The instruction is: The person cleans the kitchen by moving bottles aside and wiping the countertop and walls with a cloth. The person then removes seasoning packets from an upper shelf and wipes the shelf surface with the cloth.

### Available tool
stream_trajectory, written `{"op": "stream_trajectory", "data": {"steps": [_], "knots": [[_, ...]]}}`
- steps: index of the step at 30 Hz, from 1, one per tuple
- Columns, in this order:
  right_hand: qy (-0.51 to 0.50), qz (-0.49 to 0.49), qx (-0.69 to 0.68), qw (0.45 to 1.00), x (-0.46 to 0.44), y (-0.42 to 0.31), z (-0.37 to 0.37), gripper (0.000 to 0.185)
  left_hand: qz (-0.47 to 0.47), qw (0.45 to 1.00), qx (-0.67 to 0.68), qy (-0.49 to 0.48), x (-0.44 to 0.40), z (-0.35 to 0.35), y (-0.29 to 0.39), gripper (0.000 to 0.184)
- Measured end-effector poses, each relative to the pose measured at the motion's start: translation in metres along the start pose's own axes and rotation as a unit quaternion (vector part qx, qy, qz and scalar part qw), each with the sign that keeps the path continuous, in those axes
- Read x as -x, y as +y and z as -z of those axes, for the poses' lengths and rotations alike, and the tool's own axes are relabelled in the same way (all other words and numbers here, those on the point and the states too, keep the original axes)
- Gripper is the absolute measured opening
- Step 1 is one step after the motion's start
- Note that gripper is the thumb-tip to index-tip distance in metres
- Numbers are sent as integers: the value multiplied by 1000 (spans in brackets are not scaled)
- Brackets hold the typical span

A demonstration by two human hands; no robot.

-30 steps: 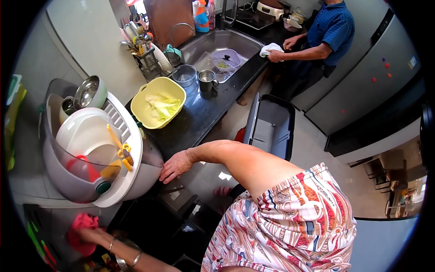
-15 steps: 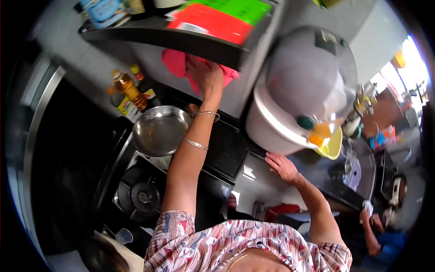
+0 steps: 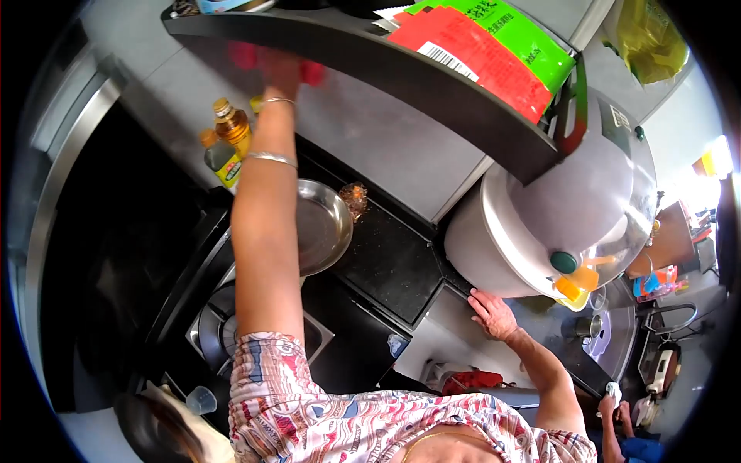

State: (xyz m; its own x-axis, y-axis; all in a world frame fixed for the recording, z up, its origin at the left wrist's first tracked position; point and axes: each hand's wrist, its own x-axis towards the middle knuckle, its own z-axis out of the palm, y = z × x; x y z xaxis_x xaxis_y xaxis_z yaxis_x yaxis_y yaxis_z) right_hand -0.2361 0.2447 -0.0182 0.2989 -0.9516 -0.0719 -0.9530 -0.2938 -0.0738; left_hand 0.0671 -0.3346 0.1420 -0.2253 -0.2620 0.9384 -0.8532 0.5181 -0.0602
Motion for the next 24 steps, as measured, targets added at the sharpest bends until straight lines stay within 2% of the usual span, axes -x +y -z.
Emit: {"op": "stream_trajectory", "data": {"steps": [1,4,9,15,21,24], "knots": [[-6,5,-7,1000,-1,2,0,52,-30,999,-34,9,-2,-1,0,38],[-3,8,1,1000,1,4,-2,52,112,979,138,-102,7,38,4,38],[3,20,5,1000,1,7,-4,54,288,913,280,-69,17,21,-6,41],[-3,19,0,1000,2,7,-3,54,494,726,478,9,43,-2,10,45],[9,22,-20,1000,4,9,-4,55,577,557,597,18,75,-15,23,50],[16,26,6,1000,7,10,-9,57,588,502,634,-14,93,-13,34,53]]}}
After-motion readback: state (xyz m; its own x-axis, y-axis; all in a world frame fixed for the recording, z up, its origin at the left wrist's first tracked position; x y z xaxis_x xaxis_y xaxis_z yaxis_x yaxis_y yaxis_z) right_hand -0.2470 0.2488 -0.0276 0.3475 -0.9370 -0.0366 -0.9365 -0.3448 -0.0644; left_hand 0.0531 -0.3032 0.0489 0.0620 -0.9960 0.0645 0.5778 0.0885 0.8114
